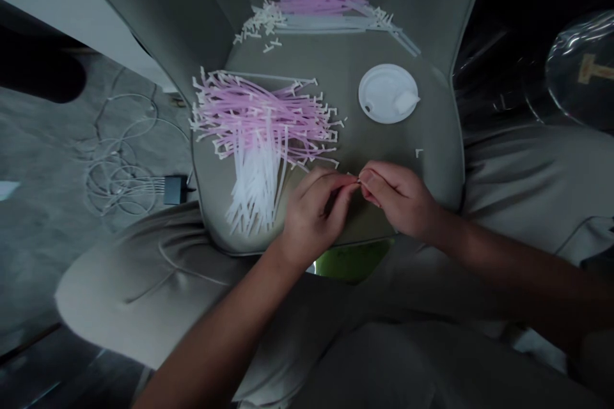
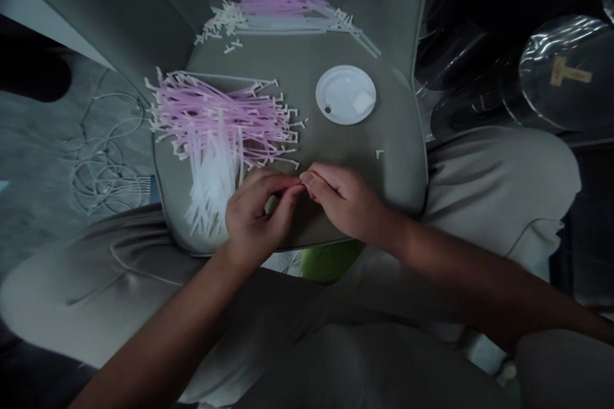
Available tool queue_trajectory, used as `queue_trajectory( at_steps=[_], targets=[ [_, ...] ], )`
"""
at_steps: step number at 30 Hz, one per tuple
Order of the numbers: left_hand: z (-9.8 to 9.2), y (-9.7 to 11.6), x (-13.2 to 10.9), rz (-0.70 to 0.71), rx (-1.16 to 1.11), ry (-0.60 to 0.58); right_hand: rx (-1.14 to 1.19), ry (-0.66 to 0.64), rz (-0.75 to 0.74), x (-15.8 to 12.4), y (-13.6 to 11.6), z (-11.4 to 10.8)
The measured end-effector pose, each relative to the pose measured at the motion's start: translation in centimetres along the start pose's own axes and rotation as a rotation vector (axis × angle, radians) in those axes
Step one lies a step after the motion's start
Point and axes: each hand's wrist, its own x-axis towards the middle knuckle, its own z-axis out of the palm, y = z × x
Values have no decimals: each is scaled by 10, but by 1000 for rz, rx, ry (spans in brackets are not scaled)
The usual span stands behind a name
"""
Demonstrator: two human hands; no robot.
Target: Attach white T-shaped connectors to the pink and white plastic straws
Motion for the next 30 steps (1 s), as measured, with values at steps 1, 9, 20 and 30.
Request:
queue_trajectory(
  at_steps=[1, 9, 20, 30],
  targets=[
    [-1, 1, 0, 2, 1, 6, 13, -4, 1, 0, -1, 0],
    [-4, 5, 5, -34, 2, 26, 221, 76, 94, 2, -6, 5],
    [2, 3, 5, -58, -45, 69, 263, 86, 74, 2, -4, 7],
    [5, 0, 3, -36, -71, 91, 125, 77, 29, 0, -3, 4]
  ],
)
